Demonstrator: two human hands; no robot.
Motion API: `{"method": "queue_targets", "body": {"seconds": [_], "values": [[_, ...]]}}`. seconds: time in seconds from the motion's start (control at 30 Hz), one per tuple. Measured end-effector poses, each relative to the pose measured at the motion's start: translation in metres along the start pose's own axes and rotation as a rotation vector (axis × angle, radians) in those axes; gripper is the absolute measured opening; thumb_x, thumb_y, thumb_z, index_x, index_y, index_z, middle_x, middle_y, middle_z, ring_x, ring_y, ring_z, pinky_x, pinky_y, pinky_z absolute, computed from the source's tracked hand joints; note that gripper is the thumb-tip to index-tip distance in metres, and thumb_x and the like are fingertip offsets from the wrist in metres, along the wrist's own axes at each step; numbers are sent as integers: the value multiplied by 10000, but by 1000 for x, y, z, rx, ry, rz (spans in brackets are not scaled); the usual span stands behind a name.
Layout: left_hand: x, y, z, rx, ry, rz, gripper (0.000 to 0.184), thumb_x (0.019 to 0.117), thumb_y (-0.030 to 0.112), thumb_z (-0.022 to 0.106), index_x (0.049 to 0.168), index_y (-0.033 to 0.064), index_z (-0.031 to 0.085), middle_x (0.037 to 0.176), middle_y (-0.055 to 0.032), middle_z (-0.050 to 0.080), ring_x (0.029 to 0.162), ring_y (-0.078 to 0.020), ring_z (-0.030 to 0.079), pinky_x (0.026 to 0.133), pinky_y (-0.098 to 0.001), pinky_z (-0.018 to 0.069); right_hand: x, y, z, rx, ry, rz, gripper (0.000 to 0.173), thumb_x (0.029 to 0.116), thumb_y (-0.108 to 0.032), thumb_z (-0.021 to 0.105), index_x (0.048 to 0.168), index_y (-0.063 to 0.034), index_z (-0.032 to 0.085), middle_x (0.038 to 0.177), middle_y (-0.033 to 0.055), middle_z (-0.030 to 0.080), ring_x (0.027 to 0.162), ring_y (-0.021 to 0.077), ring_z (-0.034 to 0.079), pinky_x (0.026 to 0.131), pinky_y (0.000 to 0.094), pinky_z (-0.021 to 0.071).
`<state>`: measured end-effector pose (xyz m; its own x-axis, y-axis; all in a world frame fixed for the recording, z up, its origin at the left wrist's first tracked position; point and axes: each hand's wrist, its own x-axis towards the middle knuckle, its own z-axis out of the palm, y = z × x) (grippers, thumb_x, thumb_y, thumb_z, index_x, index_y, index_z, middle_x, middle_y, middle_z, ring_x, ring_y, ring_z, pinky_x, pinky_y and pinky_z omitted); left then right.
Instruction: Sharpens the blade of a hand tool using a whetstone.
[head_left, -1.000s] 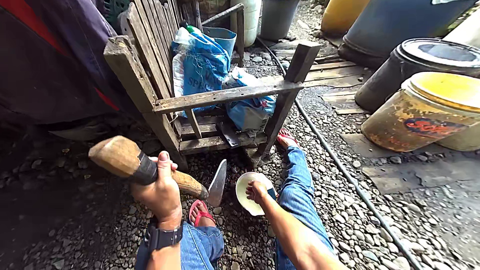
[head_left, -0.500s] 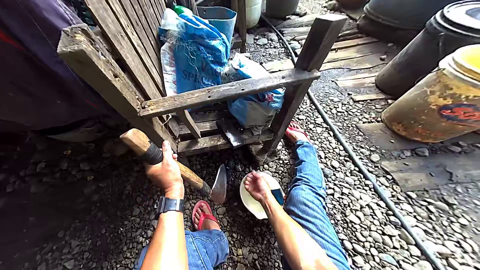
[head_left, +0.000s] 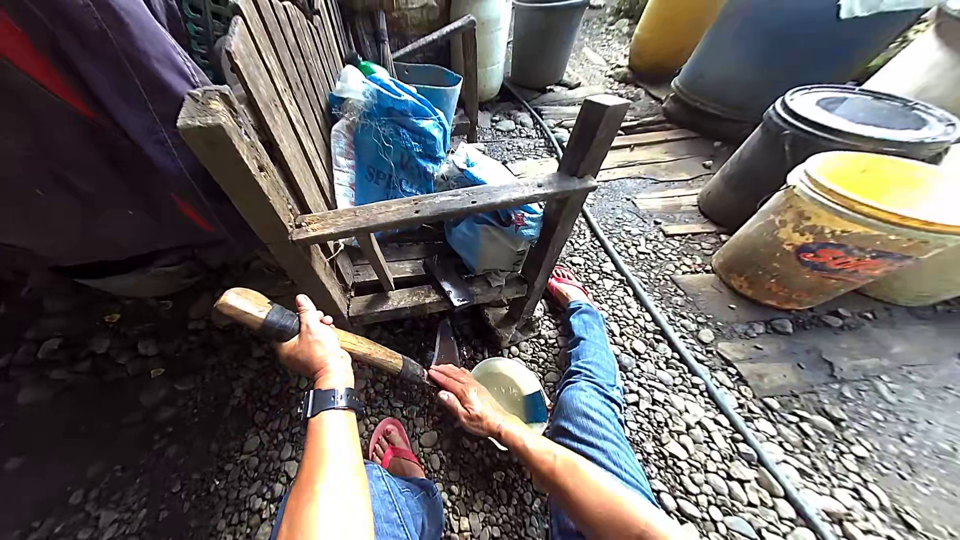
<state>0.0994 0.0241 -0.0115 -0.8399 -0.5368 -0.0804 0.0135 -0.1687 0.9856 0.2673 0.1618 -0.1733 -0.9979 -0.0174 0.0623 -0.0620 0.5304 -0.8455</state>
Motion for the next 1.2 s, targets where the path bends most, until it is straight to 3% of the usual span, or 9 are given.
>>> {"method": "queue_targets", "body": {"seconds": [0.3, 0.4, 0.5, 0.57, 0.6, 0.67, 0.83, 1.03, 1.2], "values": [[8, 22, -11, 0, -85, -96, 181, 1042, 194, 635, 1069, 47, 533, 672, 10, 545, 519, -60, 571, 500, -219, 522, 20, 18, -28, -130, -37, 127, 474, 1097, -238, 357, 1452, -7, 570, 1570, 168, 487, 1510, 391, 362, 1222, 616, 221], [4, 32, -14, -12, -106, -132, 183, 1042, 201, 634, 1089, 59, 529, 670, 11, 551, 524, -64, 575, 497, -227, 524, 19, 25, -34, -185, 118, 170, 463, 1073, -238, 449, 1449, 4, 568, 1579, 182, 470, 1508, 409, 360, 1210, 644, 237], [-4, 42, -15, -54, -122, -95, 164, 1041, 182, 632, 1046, 56, 529, 650, 20, 559, 510, -54, 582, 496, -211, 530, 21, 27, -26, -120, 455, 174, 625, 960, -217, 647, 1453, 130, 484, 1539, 319, 450, 1449, 487, 417, 1205, 602, 300], [-11, 46, -16, -112, -161, -28, 131, 1039, 141, 624, 992, 59, 534, 624, 24, 568, 497, -60, 593, 497, -213, 547, 25, 10, -25, 104, 476, 377, 765, 975, -190, 672, 1549, 137, 287, 1553, 319, 427, 1452, 405, 443, 1220, 477, 331], [-15, 46, -18, -147, -200, 21, 115, 1042, 114, 609, 969, 60, 539, 611, 25, 574, 494, -65, 600, 503, -214, 556, 31, 1, -25, 263, 484, 503, 799, 982, -189, 688, 1580, 96, 241, 1503, 303, 492, 1383, 371, 520, 1169, 464, 399], [-24, 43, -24, -230, -321, 151, 123, 1039, 41, 556, 918, 63, 555, 591, 27, 602, 502, -80, 622, 524, -229, 576, 42, -9, -23, 510, 523, 666, 717, 962, -194, 729, 1526, 48, 358, 1346, 296, 592, 1220, 354, 611, 1047, 501, 487], [-44, 38, -39, -317, -593, 416, 108, 914, -5, 599, 927, 102, 596, 676, 76, 687, 609, -56, 684, 637, -223, 612, 62, -35, -25, 530, 476, 878, 690, 900, -197, 812, 1433, 8, 425, 1190, 252, 624, 995, 328, 634, 821, 500, 519], [-47, 40, -40, -343, -638, 454, 91, 893, 26, 661, 921, 102, 620, 691, 83, 697, 618, -44, 686, 641, -212, 610, 63, -32, -22, 648, 446, 857, 621, 935, -108, 755, 1439, -1, 407, 1239, 259, 605, 1050, 345, 647, 833, 503, 552], [-48, 40, -41, -355, -677, 451, 88, 883, 55, 694, 921, 107, 635, 709, 75, 709, 635, -50, 693, 653, -220, 615, 62, -37, -23, 678, 482, 860, 645, 940, -160, 766, 1448, -17, 396, 1169, 246, 613, 919, 314, 651, 719, 465, 551]]}}
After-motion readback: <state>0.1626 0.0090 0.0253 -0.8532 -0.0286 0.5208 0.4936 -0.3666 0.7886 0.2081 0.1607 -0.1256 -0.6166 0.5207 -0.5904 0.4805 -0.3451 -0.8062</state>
